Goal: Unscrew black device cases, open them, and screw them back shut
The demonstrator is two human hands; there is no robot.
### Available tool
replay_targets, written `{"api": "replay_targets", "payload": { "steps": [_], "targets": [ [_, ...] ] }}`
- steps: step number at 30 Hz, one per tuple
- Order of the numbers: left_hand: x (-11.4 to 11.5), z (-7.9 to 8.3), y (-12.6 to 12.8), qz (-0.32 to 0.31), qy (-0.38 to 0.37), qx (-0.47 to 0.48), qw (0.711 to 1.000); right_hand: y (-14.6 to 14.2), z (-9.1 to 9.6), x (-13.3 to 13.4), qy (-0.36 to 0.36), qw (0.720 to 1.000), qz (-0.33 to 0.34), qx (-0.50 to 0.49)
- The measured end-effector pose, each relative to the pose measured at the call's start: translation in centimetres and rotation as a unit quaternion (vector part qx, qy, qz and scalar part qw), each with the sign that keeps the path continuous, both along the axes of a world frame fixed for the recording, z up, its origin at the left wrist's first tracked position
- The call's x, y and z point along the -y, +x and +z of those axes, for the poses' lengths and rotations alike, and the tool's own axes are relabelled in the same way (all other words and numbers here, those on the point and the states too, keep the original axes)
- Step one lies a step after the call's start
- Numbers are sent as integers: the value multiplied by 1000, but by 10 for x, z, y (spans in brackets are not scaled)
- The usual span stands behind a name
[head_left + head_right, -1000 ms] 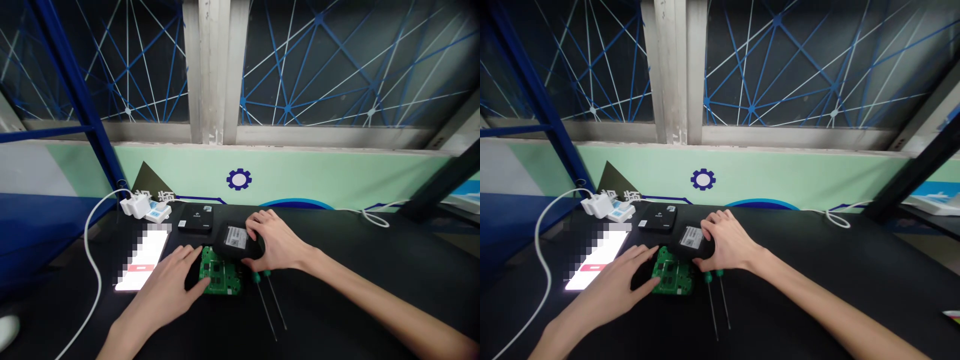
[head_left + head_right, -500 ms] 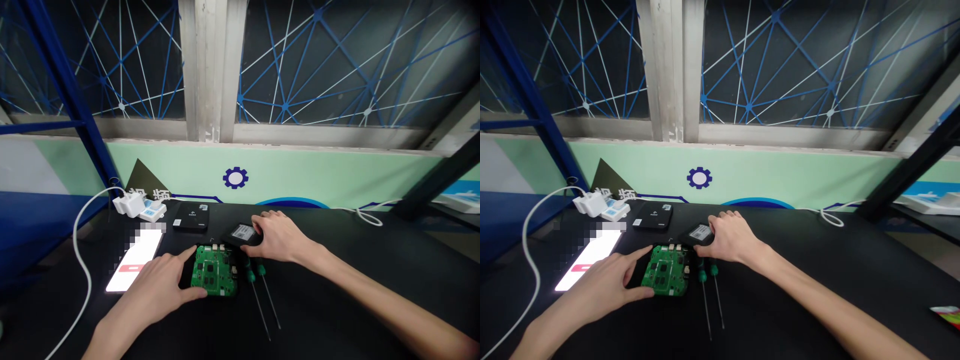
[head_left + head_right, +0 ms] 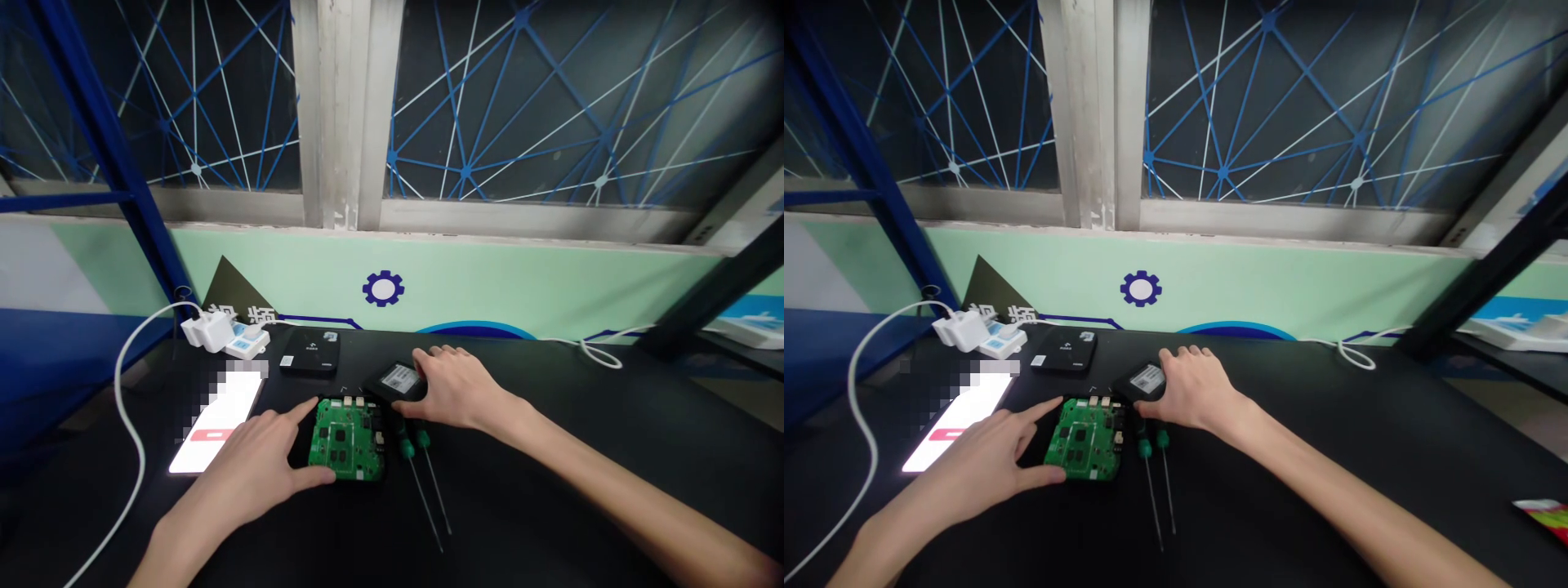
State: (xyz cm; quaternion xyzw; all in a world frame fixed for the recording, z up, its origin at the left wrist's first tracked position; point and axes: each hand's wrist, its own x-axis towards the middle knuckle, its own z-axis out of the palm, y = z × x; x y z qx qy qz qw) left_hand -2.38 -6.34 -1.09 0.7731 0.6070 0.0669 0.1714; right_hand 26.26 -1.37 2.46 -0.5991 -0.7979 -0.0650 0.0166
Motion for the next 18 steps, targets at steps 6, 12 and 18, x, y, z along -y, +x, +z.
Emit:
{"api": "replay_targets", "payload": {
  "steps": [6,12,18],
  "targets": [
    [1,-2,0,-1,-9,-14,1000,1,-2,-1,9,1000,3,-1],
    [4,-2,-1,-2,-27,-13,1000,0,-1,-1,-9,1000,-4,-3],
    [6,-1,-1,-4,-41,3,999,-2,1,-1,-18,1000,-11,-6]
  ]
}}
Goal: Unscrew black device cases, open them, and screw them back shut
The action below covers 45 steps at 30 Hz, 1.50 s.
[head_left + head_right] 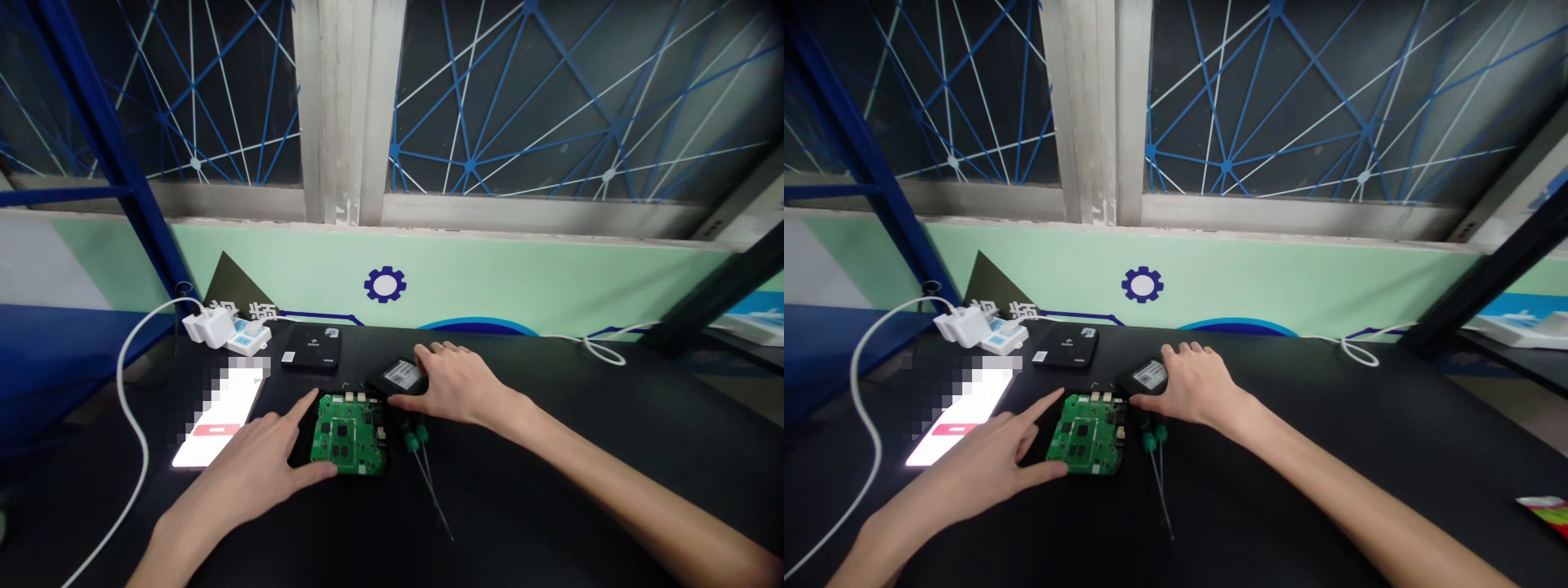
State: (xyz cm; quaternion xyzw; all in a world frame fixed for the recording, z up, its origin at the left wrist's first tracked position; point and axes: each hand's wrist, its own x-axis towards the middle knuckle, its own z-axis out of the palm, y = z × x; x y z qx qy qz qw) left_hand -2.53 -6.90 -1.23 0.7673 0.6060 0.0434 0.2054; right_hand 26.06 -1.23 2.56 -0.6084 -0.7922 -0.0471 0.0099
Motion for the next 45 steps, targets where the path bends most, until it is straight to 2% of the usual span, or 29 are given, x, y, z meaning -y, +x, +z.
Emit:
{"api": "replay_targets", "payload": {
  "steps": [9,14,22,28,33,38,42,45],
  "targets": [
    [-1,3,0,1,-28,2,1000,0,0,0,10,1000,-2,3],
    [-2,1,-1,1,-30,-1,1000,1,-2,-2,40,998,24,-29],
    [-1,7,0,-20,-33,-8,999,-1,-6,-5,43,973,159,-161],
    [0,5,-2,-27,-32,3,999,-7,-13,-9,22,947,255,-192],
    [0,4,-4,-32,-26,12,999,-17,-11,-10,4,948,272,-165],
    [0,7,-4,-33,-34,8,999,-30,1,-6,-72,955,268,-104],
    [-1,9,-3,-32,-33,3,999,-43,11,-3,-129,963,236,-21],
    [-1,9,-4,-32,-44,15,998,-52,14,-2,-137,968,209,17]
  ]
}}
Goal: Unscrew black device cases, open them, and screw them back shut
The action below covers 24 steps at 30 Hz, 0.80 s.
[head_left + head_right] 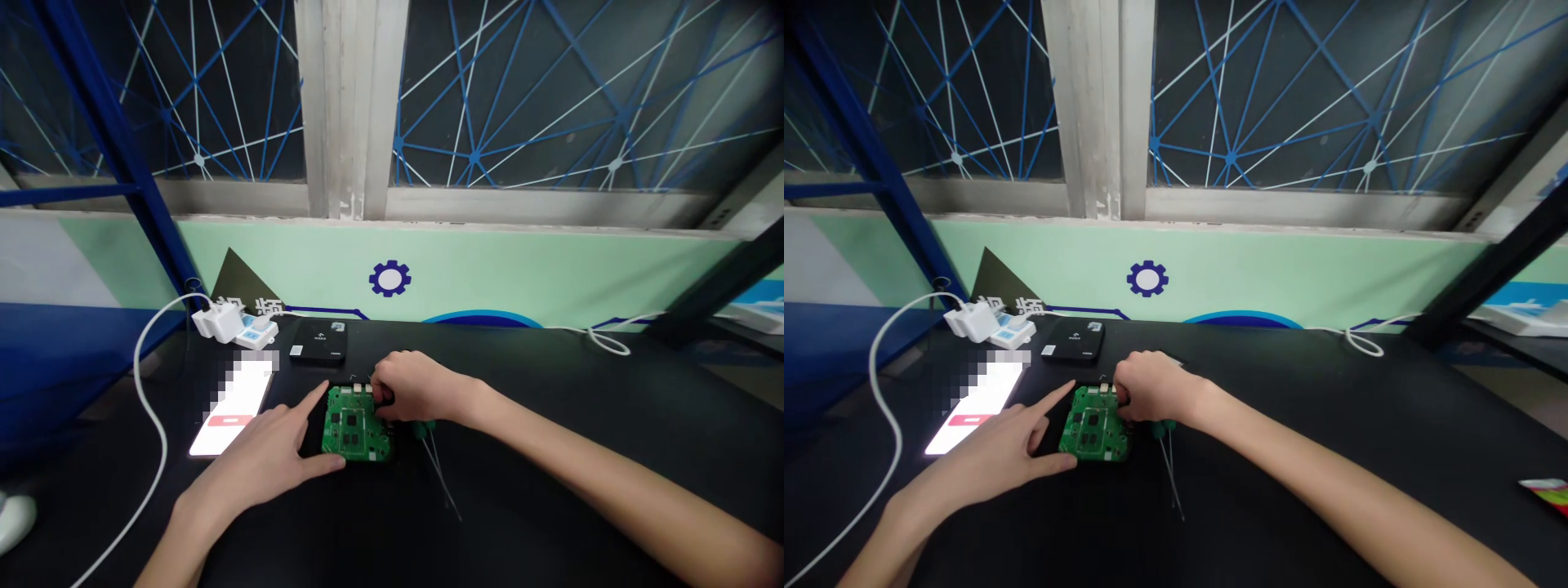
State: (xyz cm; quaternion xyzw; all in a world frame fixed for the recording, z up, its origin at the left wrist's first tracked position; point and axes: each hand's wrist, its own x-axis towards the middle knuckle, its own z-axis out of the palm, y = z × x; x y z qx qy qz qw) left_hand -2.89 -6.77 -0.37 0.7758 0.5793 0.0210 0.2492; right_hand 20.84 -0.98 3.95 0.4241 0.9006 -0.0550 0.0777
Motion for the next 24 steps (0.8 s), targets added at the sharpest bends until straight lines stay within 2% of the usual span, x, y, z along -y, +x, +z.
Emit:
{"api": "replay_targets", "payload": {
  "steps": [9,14,19,24],
  "targets": [
    [1,-4,-3,-5,5,23,1000,-25,10,9,29,996,13,80],
    [2,-1,-2,-4,4,24,1000,-23,8,10,37,998,23,52],
    [1,-4,-2,-4,8,29,1000,-18,0,7,67,997,24,40],
    [3,-3,-1,-7,13,25,1000,-11,-8,3,62,998,21,10]
  ]
}}
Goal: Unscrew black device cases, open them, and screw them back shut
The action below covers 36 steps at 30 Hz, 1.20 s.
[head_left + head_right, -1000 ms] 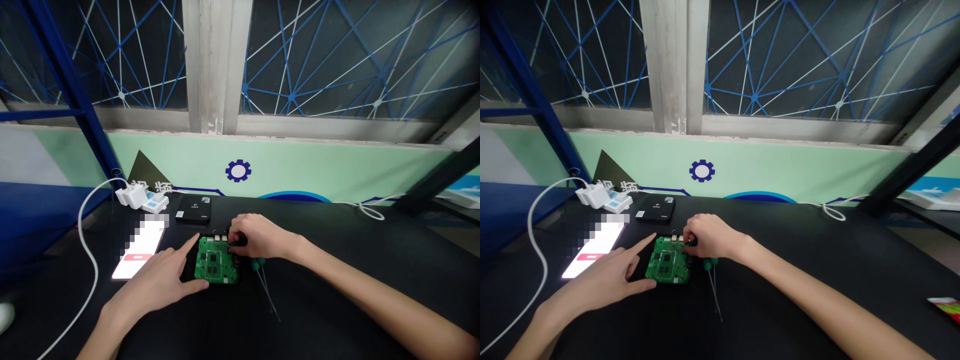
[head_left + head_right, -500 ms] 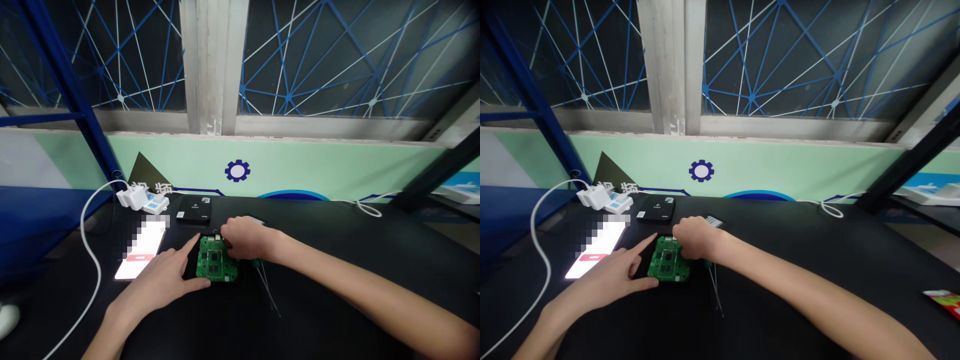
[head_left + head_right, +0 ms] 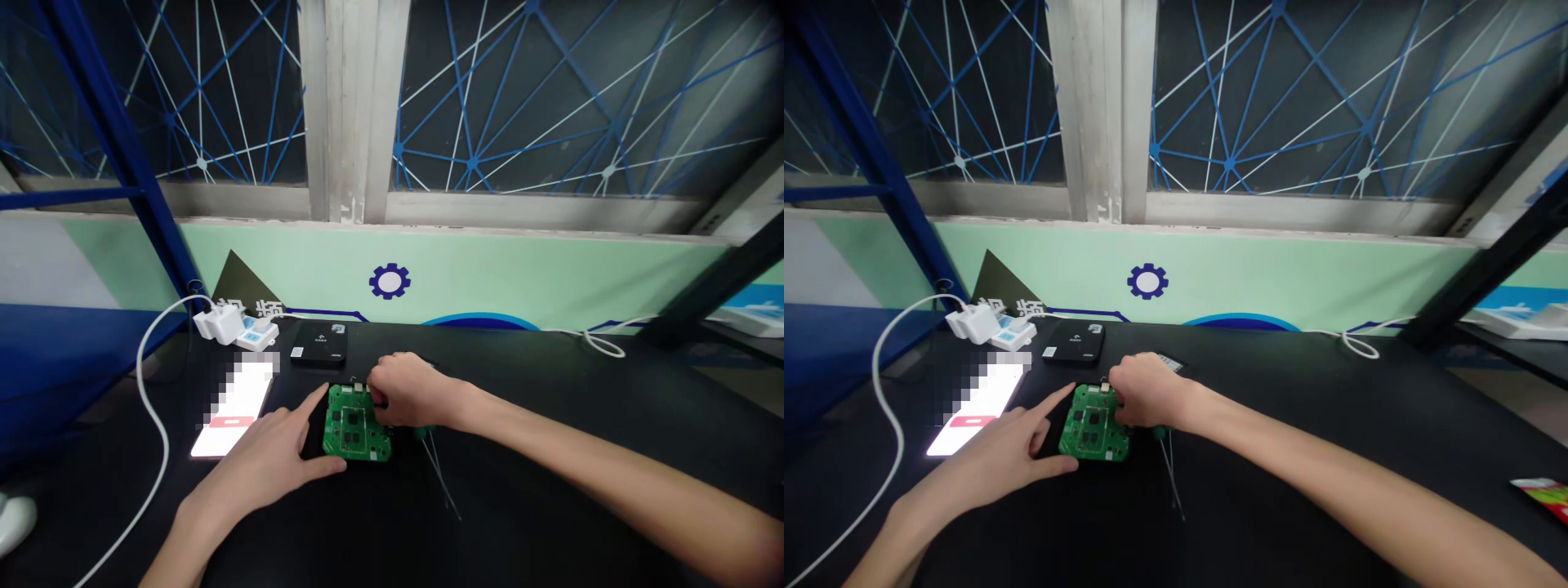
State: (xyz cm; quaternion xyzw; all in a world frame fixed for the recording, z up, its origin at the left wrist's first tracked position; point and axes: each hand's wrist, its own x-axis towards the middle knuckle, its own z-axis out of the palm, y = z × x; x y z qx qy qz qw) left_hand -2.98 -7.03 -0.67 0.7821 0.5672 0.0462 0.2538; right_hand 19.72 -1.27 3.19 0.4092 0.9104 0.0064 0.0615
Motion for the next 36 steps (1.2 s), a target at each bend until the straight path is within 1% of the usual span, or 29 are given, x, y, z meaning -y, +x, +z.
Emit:
{"api": "replay_targets", "payload": {
  "steps": [5,10,12,16,19,24,27,31,36],
  "targets": [
    [1,3,1,-6,9,2,1000,9,-4,0,-8,998,10,-56],
    [0,3,1,-11,8,7,1000,19,-8,2,-27,987,2,-156],
    [0,3,1,-8,5,8,1000,24,-11,2,-34,977,-1,-212],
    [0,2,0,7,-6,2,1000,38,-18,2,-47,951,26,-303],
    [0,-1,-1,11,-5,5,1000,47,-26,4,-33,934,31,-356],
    [-1,-4,-1,15,-2,2,1000,53,-44,13,6,898,1,-439],
    [0,-3,0,19,-10,3,1000,55,-50,17,21,882,-23,-471],
    [0,-4,0,20,-9,9,1000,58,-51,21,47,866,-50,-495],
    [1,-7,-2,16,0,-1,1000,61,-53,20,40,853,-53,-518]
  ]
}}
